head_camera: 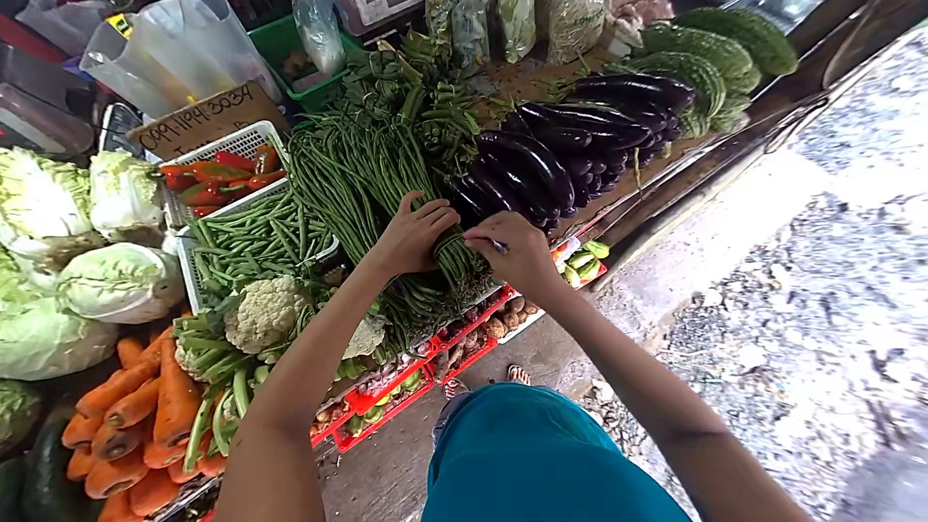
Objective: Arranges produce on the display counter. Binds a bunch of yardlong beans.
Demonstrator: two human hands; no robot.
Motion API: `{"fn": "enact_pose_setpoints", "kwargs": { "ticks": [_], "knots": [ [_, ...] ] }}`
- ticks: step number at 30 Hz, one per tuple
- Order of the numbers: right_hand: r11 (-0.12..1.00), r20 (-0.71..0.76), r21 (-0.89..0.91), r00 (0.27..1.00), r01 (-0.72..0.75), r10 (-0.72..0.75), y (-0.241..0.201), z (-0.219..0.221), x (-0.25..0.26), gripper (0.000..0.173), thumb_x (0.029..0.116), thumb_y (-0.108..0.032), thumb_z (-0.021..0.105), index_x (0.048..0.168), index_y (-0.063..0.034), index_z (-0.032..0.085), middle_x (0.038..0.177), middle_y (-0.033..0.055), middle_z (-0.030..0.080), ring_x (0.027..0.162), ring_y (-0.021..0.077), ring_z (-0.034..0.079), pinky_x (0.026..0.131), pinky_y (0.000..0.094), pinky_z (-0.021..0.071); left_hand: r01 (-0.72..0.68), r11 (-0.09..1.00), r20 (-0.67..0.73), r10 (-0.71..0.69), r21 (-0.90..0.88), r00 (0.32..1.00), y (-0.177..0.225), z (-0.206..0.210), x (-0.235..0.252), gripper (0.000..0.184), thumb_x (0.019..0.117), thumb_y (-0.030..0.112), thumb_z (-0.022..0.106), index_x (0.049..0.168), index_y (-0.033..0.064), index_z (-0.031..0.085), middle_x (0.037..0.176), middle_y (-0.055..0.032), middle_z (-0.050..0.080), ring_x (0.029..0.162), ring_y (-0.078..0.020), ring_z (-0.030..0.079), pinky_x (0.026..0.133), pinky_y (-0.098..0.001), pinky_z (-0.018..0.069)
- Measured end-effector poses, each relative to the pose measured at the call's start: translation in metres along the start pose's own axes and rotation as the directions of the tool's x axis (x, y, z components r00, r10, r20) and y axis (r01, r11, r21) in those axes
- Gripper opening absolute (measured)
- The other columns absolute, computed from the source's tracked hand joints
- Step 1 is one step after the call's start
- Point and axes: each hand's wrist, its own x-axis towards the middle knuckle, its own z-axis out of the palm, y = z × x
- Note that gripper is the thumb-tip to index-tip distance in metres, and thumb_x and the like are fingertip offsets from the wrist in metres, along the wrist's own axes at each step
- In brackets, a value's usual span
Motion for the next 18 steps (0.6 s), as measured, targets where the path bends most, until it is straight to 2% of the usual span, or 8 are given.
{"fn": "enact_pose_setpoints", "kwargs": {
  "ticks": [3,5,8,10,12,14,16,18],
  "knots": [
    [0.998,0.231,0.003,0.971,0.059,-0.058,0.008,0.003,0.028,0.013,0.0968,-0.011,0.071,0.105,-0.0078,0.08,0.103,0.0109,0.074,0.101,0.0269,0.07,0.092,0.0438,0.057,0.041,0.998,0.047,-0.039,-0.039,0.998,0.001,-0.001,0.003,0.083,0.0533,0.032,0.094,0.126,0.0107,0.061,0.127,-0.0079,0.068,0.129,-0.026,0.058,0.114,-0.0565,0.0322],
    [0.994,0.309,0.019,0.945,0.106,-0.107,0.015,0.003,0.038,0.011,0.0954,-0.007,0.071,0.102,-0.0041,0.079,0.101,0.0136,0.074,0.1,0.0279,0.071,0.092,0.0425,0.0571,0.038,0.998,0.048,-0.036,-0.041,0.998,0.001,-0.001,0.002,0.083,0.0542,0.032,0.094,0.127,0.0094,0.06,0.127,-0.0091,0.068,0.128,-0.0259,0.059,0.113,-0.0555,0.033],
    [0.961,0.379,-0.004,0.89,0.278,-0.256,0.031,0.006,0.041,0.016,0.1009,-0.01,0.063,0.105,-0.0023,0.076,0.104,0.0138,0.072,0.105,0.0276,0.068,0.096,0.0369,0.0552,0.033,0.999,0.053,-0.031,-0.034,0.998,0.001,0.0,0.0,0.083,0.056,0.031,0.094,0.128,0.0092,0.059,0.127,-0.0088,0.067,0.128,-0.0255,0.059,0.114,-0.0555,0.0329],
    [0.903,0.47,-0.071,0.812,0.425,-0.345,0.032,0.001,0.044,0.018,0.1038,-0.008,0.057,0.108,0.0006,0.073,0.105,0.0164,0.07,0.106,0.0311,0.068,0.096,0.0383,0.0561,0.025,0.998,0.049,-0.022,-0.049,0.999,0.0,0.0,0.0,0.082,0.0564,0.032,0.094,0.127,0.0089,0.06,0.127,-0.0088,0.068,0.128,-0.0258,0.059,0.115,-0.0558,0.0327],
    [0.838,0.601,-0.137,0.716,0.529,-0.354,0.025,-0.007,0.051,0.018,0.1012,0.002,0.055,0.111,0.0049,0.07,0.107,0.0203,0.068,0.106,0.0361,0.066,0.092,0.0428,0.0571,0.015,0.997,0.038,-0.012,-0.073,0.999,0.0,0.001,-0.002,0.081,0.0596,0.034,0.093,0.128,0.0078,0.06,0.129,-0.0098,0.067,0.131,-0.0266,0.058,0.117,-0.0564,0.0306],
    [0.762,0.692,-0.158,0.621,0.628,-0.368,0.02,-0.009,0.061,0.017,0.0999,0.006,0.054,0.11,0.0085,0.067,0.105,0.0227,0.066,0.103,0.0382,0.066,0.088,0.0428,0.0575,0.001,0.997,0.033,0.001,-0.077,0.999,-0.001,0.002,-0.003,0.08,0.0621,0.034,0.092,0.129,0.0057,0.06,0.131,-0.0114,0.066,0.132,-0.028,0.057,0.119,-0.0566,0.028],
    [0.711,0.757,-0.139,0.537,0.69,-0.373,0.018,-0.01,0.072,0.016,0.1023,0.004,0.051,0.108,0.0098,0.065,0.101,0.0221,0.063,0.1,0.0373,0.065,0.087,0.0407,0.0565,-0.018,0.997,0.033,0.021,-0.072,0.999,-0.001,0.002,-0.003,0.077,0.0638,0.033,0.091,0.128,0.0032,0.061,0.129,-0.0132,0.067,0.133,-0.0298,0.057,0.12,-0.0573,0.0282],
    [0.703,0.768,-0.062,0.484,0.708,-0.42,0.02,-0.008,0.08,0.018,0.1038,-0.001,0.052,0.105,0.0096,0.066,0.099,0.0219,0.064,0.099,0.0374,0.064,0.089,0.0407,0.0543,-0.023,0.997,0.024,0.025,-0.078,0.999,0.0,0.003,-0.004,0.074,0.0646,0.032,0.09,0.125,0.0011,0.061,0.128,-0.0147,0.067,0.133,-0.0311,0.057,0.12,-0.057,0.028]
  ]
}}
